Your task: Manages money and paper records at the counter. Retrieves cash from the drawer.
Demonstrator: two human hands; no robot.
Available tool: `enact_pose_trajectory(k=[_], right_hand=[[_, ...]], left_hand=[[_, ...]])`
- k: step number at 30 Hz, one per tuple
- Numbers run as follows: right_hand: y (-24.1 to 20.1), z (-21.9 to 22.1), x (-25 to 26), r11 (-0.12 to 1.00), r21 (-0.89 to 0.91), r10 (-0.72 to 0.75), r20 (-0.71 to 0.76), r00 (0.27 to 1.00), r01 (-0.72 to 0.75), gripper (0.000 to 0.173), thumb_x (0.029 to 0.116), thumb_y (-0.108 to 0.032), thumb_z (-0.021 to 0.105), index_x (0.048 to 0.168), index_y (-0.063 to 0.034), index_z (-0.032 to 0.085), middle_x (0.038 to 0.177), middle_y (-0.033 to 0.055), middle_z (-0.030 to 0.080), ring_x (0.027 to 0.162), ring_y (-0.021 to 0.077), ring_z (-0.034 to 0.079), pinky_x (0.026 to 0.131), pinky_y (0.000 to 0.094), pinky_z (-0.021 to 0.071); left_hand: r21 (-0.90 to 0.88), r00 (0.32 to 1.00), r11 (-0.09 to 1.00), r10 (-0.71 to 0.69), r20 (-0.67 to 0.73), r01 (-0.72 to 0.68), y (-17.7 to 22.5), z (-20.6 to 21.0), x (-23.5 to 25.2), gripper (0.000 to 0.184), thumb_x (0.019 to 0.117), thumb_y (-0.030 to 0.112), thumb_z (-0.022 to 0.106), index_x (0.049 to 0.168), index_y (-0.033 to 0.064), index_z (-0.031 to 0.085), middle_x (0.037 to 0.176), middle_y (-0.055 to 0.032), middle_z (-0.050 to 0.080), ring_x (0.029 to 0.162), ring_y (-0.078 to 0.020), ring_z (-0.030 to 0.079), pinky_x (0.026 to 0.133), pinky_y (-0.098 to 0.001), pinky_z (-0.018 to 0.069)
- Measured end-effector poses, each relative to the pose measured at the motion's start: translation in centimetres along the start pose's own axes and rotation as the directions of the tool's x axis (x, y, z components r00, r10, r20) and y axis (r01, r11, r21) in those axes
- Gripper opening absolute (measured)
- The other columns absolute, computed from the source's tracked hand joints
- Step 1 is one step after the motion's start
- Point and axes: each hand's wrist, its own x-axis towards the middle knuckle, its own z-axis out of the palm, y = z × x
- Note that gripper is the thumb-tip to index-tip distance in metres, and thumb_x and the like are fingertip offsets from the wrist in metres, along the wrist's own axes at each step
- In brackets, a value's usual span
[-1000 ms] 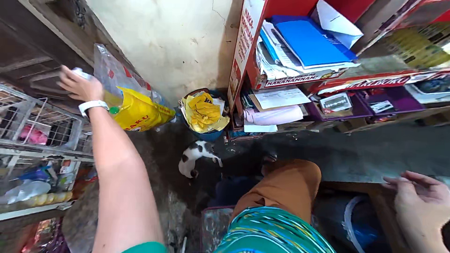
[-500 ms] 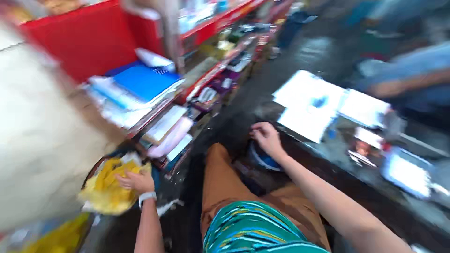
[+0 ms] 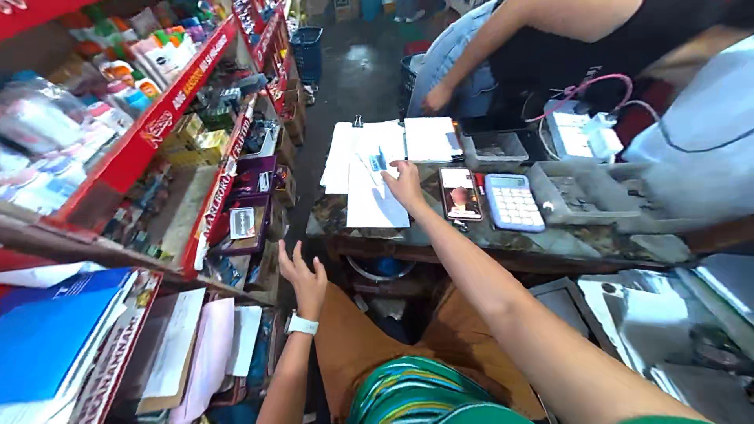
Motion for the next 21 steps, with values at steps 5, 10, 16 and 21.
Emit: enact_pose_trajectory(k=[5, 10, 16, 21], right_hand=[[1.0, 2.0, 7.4, 0.970, -0.209, 0.151, 0.112, 0.982, -0.125, 0.054, 0.0944, -0.027, 0.073, 0.131, 0.0110, 0.060, 0.134, 0.0346, 0.056, 0.130, 0.0511, 0.051, 0.107, 0.0643, 0.0425], [2.1, -1.2, 10.2, 0.993, -0.045, 0.107, 0.023, 0.994, -0.106, 0.027, 0.1004, -0.009, 0.058, 0.118, 0.0079, 0.068, 0.115, 0.0304, 0.068, 0.112, 0.0443, 0.066, 0.099, 0.0606, 0.0492], [3.8, -9.2, 6.4, 0.949, 0.314, 0.121, -0.260, 0.958, -0.035, 0.028, 0.0960, -0.005, 0.056, 0.121, 0.0051, 0.063, 0.108, 0.0195, 0.069, 0.091, 0.0222, 0.068, 0.083, 0.0421, 0.0585], [4.5, -13.5, -2.0, 0.915, 0.401, 0.119, -0.384, 0.916, 0.049, 0.019, 0.0993, -0.005, 0.053, 0.115, -0.0012, 0.062, 0.101, 0.0041, 0.067, 0.087, 0.0052, 0.064, 0.082, 0.0282, 0.0562]], left_hand=[[-0.118, 0.963, 0.975, 0.207, 0.173, -0.188, 4.1, 6.2, 7.5, 0.040, 0.0916, 0.012, 0.063, 0.128, -0.0043, 0.065, 0.156, -0.0360, 0.036, 0.145, -0.0552, 0.034, 0.115, -0.0680, 0.0298], [-0.138, 0.815, 0.945, 0.325, 0.480, -0.296, 4.3, 11.8, 15.3, 0.028, 0.0976, 0.012, 0.061, 0.122, 0.0016, 0.070, 0.154, -0.0234, 0.047, 0.150, -0.0440, 0.033, 0.119, -0.0658, 0.0256], [-0.072, 0.550, 0.815, 0.451, 0.703, -0.575, 5.6, 18.0, 20.4, 0.052, 0.0898, -0.004, 0.068, 0.140, 0.0050, 0.061, 0.155, -0.0186, 0.049, 0.150, -0.0408, 0.036, 0.120, -0.0644, 0.0274], [-0.078, 0.514, 0.831, 0.411, 0.753, -0.550, 7.2, 18.8, 20.3, 0.020, 0.0999, 0.004, 0.059, 0.115, -0.0029, 0.071, 0.116, -0.0246, 0.068, 0.113, -0.0431, 0.065, 0.098, -0.0585, 0.0512]])
